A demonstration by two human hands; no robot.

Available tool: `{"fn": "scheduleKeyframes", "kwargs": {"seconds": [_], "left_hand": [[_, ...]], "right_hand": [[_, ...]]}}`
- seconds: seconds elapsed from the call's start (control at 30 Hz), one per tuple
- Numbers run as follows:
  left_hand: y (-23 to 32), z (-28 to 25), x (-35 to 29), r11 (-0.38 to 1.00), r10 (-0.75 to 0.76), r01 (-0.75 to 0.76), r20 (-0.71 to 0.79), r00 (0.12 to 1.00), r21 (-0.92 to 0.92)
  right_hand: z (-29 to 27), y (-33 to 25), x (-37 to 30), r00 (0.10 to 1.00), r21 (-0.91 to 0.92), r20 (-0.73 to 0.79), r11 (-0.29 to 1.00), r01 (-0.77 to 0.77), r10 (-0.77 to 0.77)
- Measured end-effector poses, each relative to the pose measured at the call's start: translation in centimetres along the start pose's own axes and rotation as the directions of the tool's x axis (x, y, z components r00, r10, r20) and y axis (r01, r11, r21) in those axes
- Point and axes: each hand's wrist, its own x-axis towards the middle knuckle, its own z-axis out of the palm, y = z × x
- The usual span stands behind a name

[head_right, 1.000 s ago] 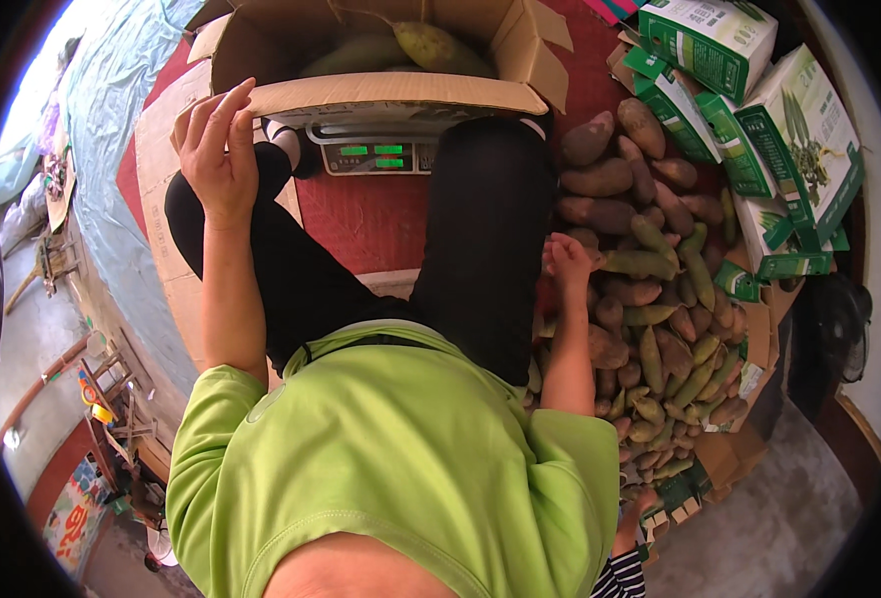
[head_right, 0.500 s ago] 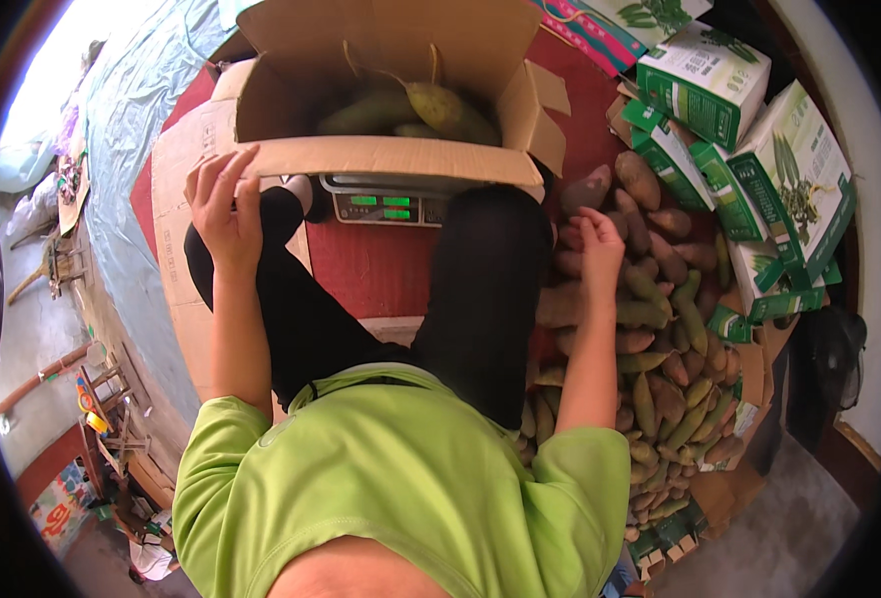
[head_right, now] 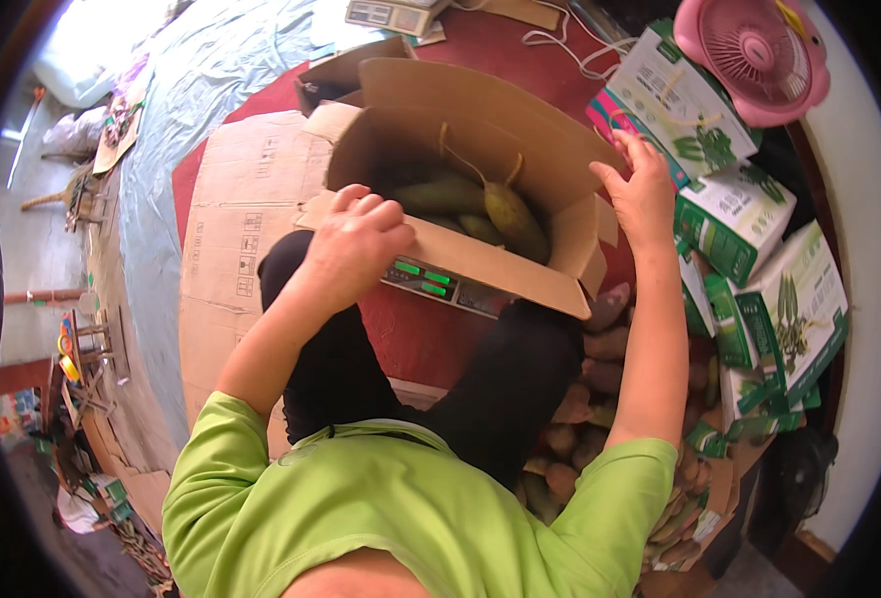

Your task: Sort vegetables from a pile on the floor and pack them into cardboard boxes while weighing them.

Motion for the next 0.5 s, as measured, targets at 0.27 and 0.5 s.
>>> {"fn": "scheduleKeyframes", "kwargs": {"seconds": [0.27,0.5], "left_hand": [[-2.4,-0.3,1.7,0.993,0.114,-0.114,0.099,0.989,-0.002],[-7.8,-2.0,0.4,0.994,0.093,-0.095,-0.049,0.994,-0.052]], "right_hand": [[1.3,-0.5,3.6,0.95,-0.096,0.237,0.978,-0.184,0.202],[1.4,-7.1,6.4,0.986,-0.186,0.147,0.977,0.1,-0.073]]}}
